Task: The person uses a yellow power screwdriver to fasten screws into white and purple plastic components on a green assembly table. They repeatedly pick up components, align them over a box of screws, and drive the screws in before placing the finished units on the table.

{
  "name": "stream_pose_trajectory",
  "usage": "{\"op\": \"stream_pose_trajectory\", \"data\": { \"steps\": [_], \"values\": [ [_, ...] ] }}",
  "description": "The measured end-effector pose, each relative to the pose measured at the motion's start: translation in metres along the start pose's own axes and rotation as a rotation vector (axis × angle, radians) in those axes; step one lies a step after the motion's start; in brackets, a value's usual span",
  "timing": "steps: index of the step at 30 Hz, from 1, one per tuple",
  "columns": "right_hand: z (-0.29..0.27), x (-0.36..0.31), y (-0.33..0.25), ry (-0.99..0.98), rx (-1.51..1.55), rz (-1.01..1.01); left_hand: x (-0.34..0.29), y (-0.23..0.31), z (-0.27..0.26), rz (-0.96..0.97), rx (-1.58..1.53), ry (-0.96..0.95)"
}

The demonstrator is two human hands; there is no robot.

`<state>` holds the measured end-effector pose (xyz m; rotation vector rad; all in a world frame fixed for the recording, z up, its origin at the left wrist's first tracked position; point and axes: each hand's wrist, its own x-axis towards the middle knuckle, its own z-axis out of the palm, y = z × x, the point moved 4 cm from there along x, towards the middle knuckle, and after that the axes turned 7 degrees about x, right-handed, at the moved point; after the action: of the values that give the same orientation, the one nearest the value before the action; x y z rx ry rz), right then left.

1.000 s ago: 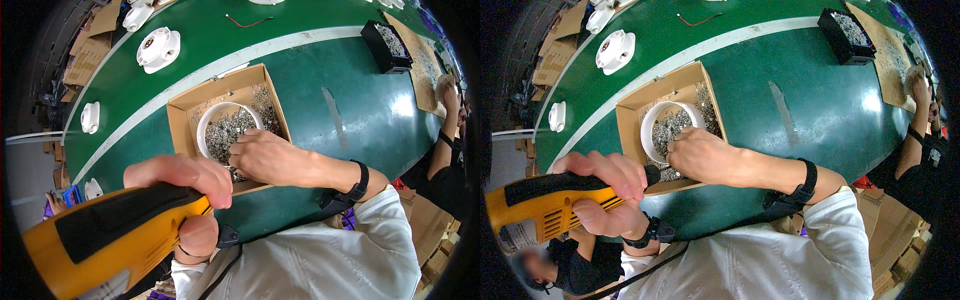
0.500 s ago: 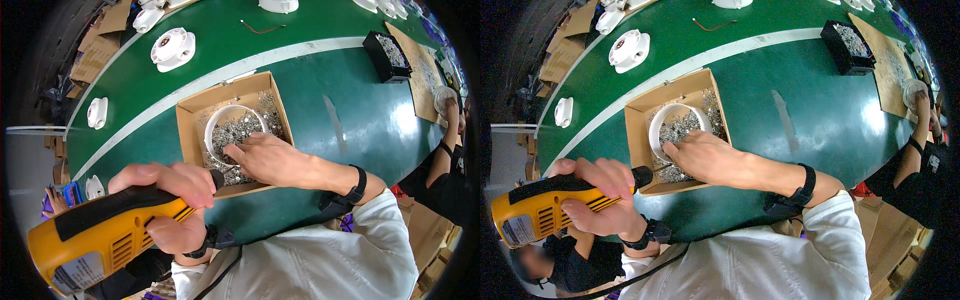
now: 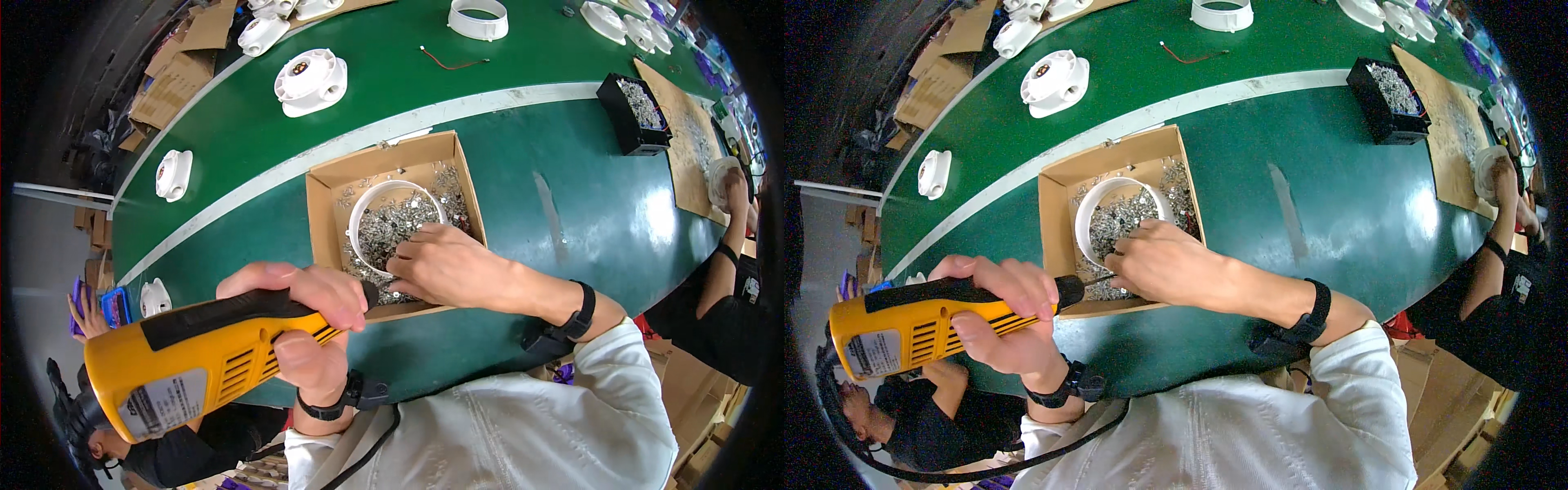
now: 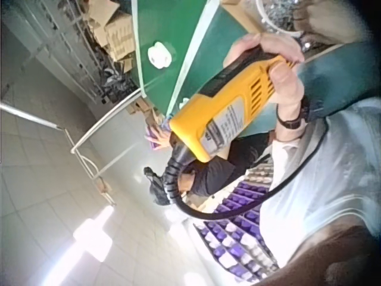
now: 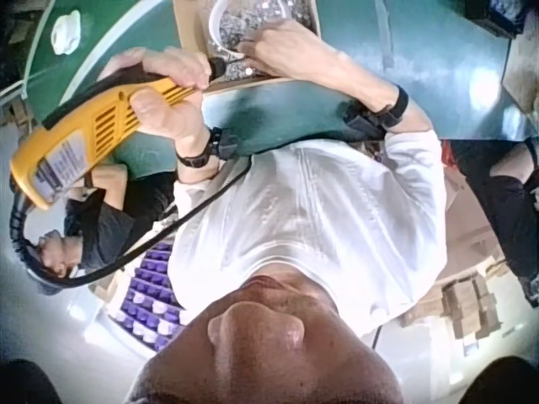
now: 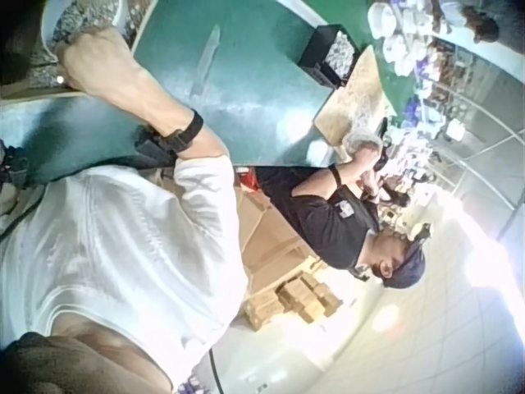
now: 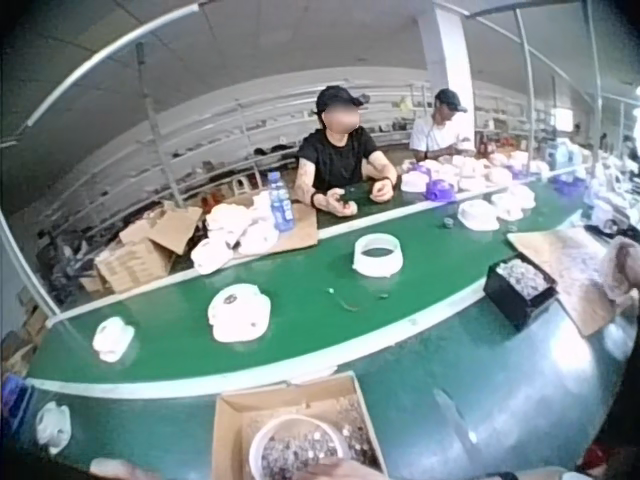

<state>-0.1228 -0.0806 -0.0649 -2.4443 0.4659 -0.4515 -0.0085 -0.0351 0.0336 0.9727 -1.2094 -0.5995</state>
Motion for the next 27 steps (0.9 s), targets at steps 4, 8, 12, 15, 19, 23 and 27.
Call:
{"op": "stream_pose_trajectory", "data": {
  "steps": [4,8,12,15,19,23,27],
  "values": [
    [0.005,-0.001,0.002,-0.002,-0.005,0.000,-0.001,0.011,-0.007,0.010,-0.104,0.045],
    [0.009,-0.001,0.001,0.039,0.004,-0.023,-0.003,0.016,-0.016,0.069,-0.050,0.044],
    [0.004,-0.003,0.001,0.119,0.005,-0.053,-0.005,0.007,-0.023,0.012,0.018,0.041],
    [0.011,-0.003,0.003,0.063,-0.125,-0.028,-0.011,-0.018,-0.036,-0.002,0.067,0.060],
    [-0.001,0.003,-0.007,0.146,-0.144,-0.064,-0.020,-0.041,-0.050,-0.024,0.007,0.136],
    [-0.018,0.007,-0.015,0.273,-0.130,-0.155,-0.030,-0.060,-0.059,-0.106,-0.012,0.170],
    [-0.034,0.000,-0.018,0.387,-0.063,-0.190,-0.032,-0.064,-0.063,-0.103,-0.081,0.163]
  ]
}}
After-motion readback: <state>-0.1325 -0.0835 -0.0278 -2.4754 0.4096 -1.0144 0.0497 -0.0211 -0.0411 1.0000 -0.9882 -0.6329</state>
